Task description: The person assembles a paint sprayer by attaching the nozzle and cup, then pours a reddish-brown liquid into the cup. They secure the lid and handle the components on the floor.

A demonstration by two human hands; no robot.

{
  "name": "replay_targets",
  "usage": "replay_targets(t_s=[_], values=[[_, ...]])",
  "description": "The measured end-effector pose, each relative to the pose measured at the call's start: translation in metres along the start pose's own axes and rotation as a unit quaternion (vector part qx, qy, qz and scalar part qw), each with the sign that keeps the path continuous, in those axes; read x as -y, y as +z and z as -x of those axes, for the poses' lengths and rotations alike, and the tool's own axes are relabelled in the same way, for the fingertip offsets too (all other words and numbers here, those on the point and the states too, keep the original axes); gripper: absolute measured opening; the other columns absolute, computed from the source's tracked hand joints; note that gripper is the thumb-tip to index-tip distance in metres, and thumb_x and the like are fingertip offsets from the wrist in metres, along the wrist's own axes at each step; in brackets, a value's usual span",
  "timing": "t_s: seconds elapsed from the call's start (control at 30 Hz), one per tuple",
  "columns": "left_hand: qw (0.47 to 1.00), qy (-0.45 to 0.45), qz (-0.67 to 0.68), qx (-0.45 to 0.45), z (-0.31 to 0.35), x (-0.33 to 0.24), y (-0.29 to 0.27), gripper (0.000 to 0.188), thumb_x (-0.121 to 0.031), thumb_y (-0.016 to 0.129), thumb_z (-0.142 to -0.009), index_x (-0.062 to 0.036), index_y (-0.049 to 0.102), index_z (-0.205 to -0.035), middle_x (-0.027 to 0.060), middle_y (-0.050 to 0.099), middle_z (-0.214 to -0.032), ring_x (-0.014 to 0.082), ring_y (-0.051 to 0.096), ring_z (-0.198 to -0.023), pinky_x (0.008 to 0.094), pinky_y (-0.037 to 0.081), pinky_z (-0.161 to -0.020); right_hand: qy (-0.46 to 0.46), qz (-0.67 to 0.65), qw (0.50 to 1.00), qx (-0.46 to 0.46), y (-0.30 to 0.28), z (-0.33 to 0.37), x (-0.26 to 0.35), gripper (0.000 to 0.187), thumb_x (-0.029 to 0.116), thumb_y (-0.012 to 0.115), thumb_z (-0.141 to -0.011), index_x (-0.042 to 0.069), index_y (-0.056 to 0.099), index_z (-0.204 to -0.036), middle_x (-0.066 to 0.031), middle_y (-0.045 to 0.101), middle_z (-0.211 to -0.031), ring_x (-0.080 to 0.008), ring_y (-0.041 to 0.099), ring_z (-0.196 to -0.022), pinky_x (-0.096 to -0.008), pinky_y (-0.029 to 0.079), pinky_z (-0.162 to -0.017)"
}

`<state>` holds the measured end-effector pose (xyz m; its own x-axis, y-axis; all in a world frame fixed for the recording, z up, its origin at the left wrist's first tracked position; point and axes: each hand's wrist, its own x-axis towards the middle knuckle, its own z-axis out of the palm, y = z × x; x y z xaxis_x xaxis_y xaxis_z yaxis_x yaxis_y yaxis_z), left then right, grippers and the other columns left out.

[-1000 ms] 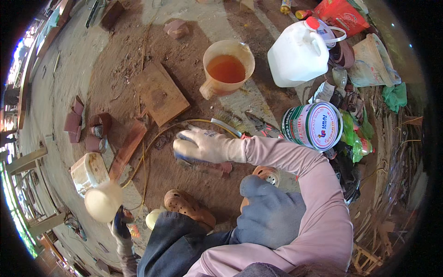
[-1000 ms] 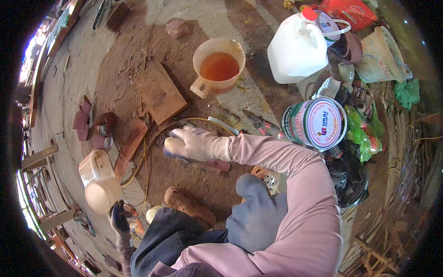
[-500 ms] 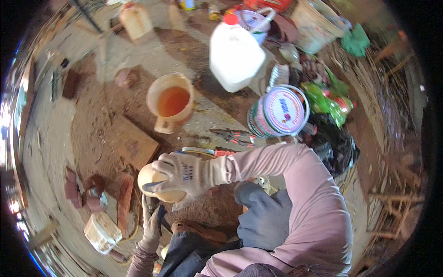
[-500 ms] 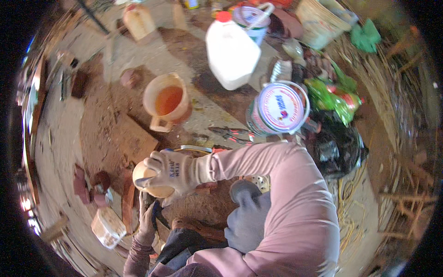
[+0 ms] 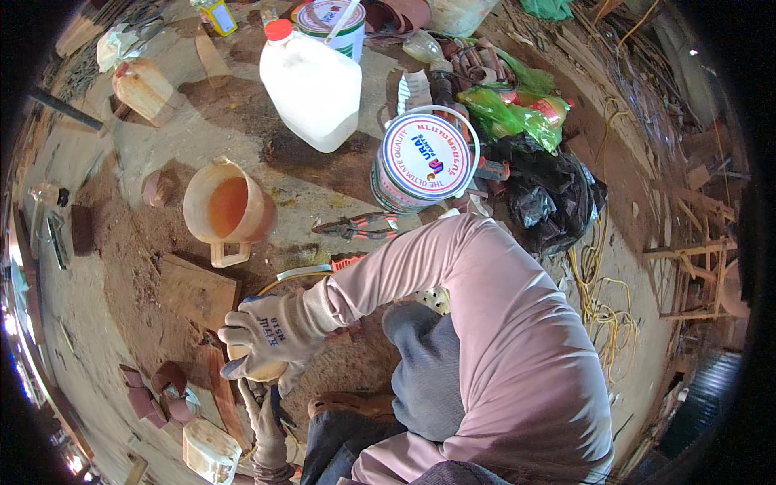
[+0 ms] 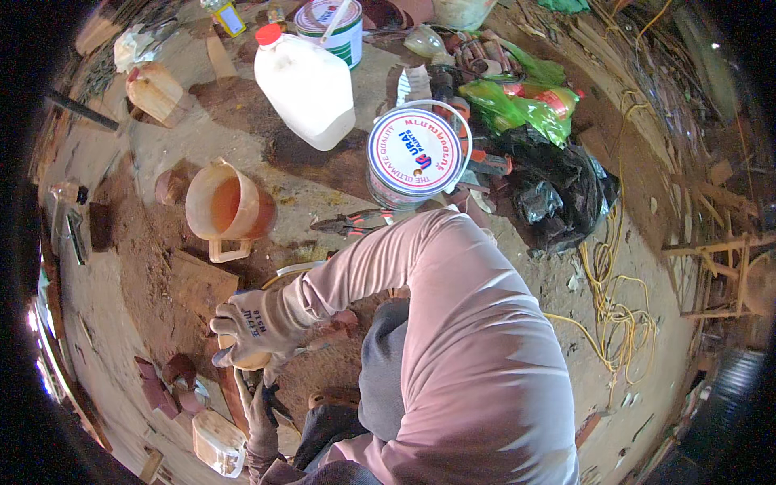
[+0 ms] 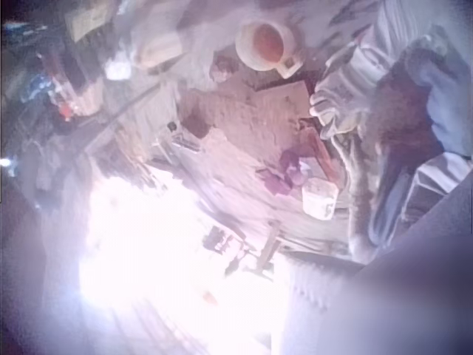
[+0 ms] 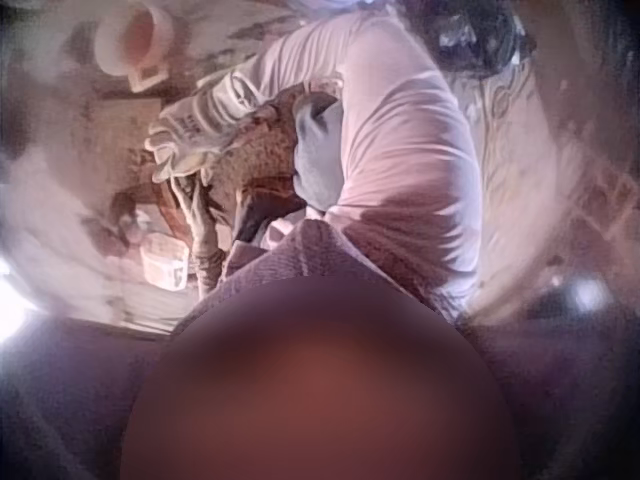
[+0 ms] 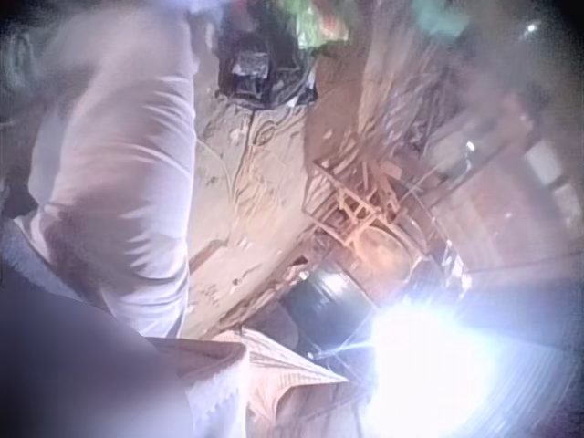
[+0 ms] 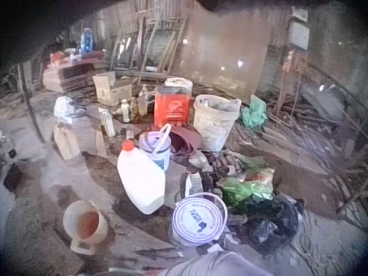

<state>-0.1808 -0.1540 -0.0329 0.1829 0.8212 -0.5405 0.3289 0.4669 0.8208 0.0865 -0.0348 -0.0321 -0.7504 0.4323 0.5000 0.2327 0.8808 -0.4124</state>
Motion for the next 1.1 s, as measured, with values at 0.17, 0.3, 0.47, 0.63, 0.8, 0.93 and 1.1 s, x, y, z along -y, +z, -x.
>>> replay_targets(t_s=[0.17, 0.3, 0.47, 0.63, 0.8, 0.93, 1.1], values=[[0.997, 0.052, 0.032, -0.044, -0.001, -0.02, 0.009, 0.067, -0.006, 0.054, -0.101, -0.0024, 0.023, -0.16, 0.0169, 0.037, -0.157, 0.0255, 0.041, -0.14, 0.0372, 0.037, -0.113, 0.086, -0.048, 0.995, 0.023, 0.009, 0.0, 0.0, 0.092, 0.074, 0.07, -0.074, 0.031, 0.045, -0.151, -0.0287, 0.046, -0.132, -0.0419, 0.053, -0.111, -0.0554, 0.049, -0.089], [0.996, 0.024, 0.024, -0.087, 0.001, -0.021, 0.007, 0.066, -0.004, 0.057, -0.098, -0.0016, 0.028, -0.158, 0.0156, 0.039, -0.155, 0.0252, 0.043, -0.137, 0.0361, 0.038, -0.112, 0.046, -0.046, 0.997, -0.032, 0.013, 0.003, -0.005, 0.085, 0.072, 0.07, -0.075, 0.031, 0.05, -0.146, -0.0293, 0.047, -0.131, -0.042, 0.056, -0.106, -0.055, 0.051, -0.082], [0.997, -0.044, 0.054, 0.024, 0.0, -0.017, -0.026, 0.069, 0.005, 0.057, -0.093, -0.0026, 0.032, -0.157, 0.0126, 0.039, -0.155, 0.0231, 0.047, -0.136, 0.0324, 0.043, -0.108, -0.23, -0.068, 0.97, -0.028, 0.015, 0.006, -0.013, 0.075, 0.074, 0.066, -0.075, 0.033, 0.058, -0.138, -0.0256, 0.053, -0.124, -0.0387, 0.06, -0.097, -0.0507, 0.052, -0.075], [0.998, -0.052, 0.02, 0.018, 0.002, -0.017, -0.024, 0.074, 0.012, 0.054, -0.087, -0.0053, 0.033, -0.157, 0.0109, 0.04, -0.155, 0.022, 0.046, -0.135, 0.0317, 0.042, -0.108, -0.235, -0.064, 0.963, -0.114, 0.041, 0.025, 0.007, 0.074, 0.074, 0.067, -0.076, 0.038, 0.056, -0.14, -0.0254, 0.053, -0.127, -0.0412, 0.058, -0.106, -0.0506, 0.052, -0.08], [0.993, -0.038, 0.051, -0.098, 0.015, -0.008, 0.016, 0.072, 0.004, 0.056, -0.089, -0.0041, 0.033, -0.157, 0.0132, 0.039, -0.155, 0.0257, 0.038, -0.143, 0.0385, 0.033, -0.116, 0.054, -0.075, 0.986, -0.139, 0.065, 0.047, 0.016, 0.081, 0.065, 0.077, -0.071, 0.034, 0.055, -0.143, -0.0242, 0.047, -0.132, -0.0419, 0.055, -0.109, -0.0559, 0.05, -0.086], [0.995, -0.009, 0.049, -0.092, 0.012, -0.004, 0.034, 0.074, 0.006, 0.054, -0.089, -0.0033, 0.03, -0.158, 0.0154, 0.038, -0.155, 0.0271, 0.038, -0.143, 0.039, 0.034, -0.117, 0.249, -0.143, 0.956, -0.06, 0.063, 0.057, 0.039, 0.082, 0.064, 0.076, -0.071, 0.035, 0.054, -0.145, -0.0287, 0.043, -0.138, -0.0451, 0.053, -0.115, -0.0593, 0.045, -0.097], [0.98, -0.154, 0.058, -0.113, 0.014, -0.023, 0.022, 0.075, 0.011, 0.056, -0.085, -0.0029, 0.034, -0.155, 0.0159, 0.042, -0.151, 0.0265, 0.045, -0.136, 0.0366, 0.043, -0.11, 0.085, -0.124, 0.984, -0.098, 0.064, 0.064, 0.03, 0.08, 0.072, 0.068, -0.078, 0.035, 0.051, -0.147, -0.0354, 0.041, -0.141, -0.0522, 0.053, -0.117, -0.0592, 0.047, -0.095]])
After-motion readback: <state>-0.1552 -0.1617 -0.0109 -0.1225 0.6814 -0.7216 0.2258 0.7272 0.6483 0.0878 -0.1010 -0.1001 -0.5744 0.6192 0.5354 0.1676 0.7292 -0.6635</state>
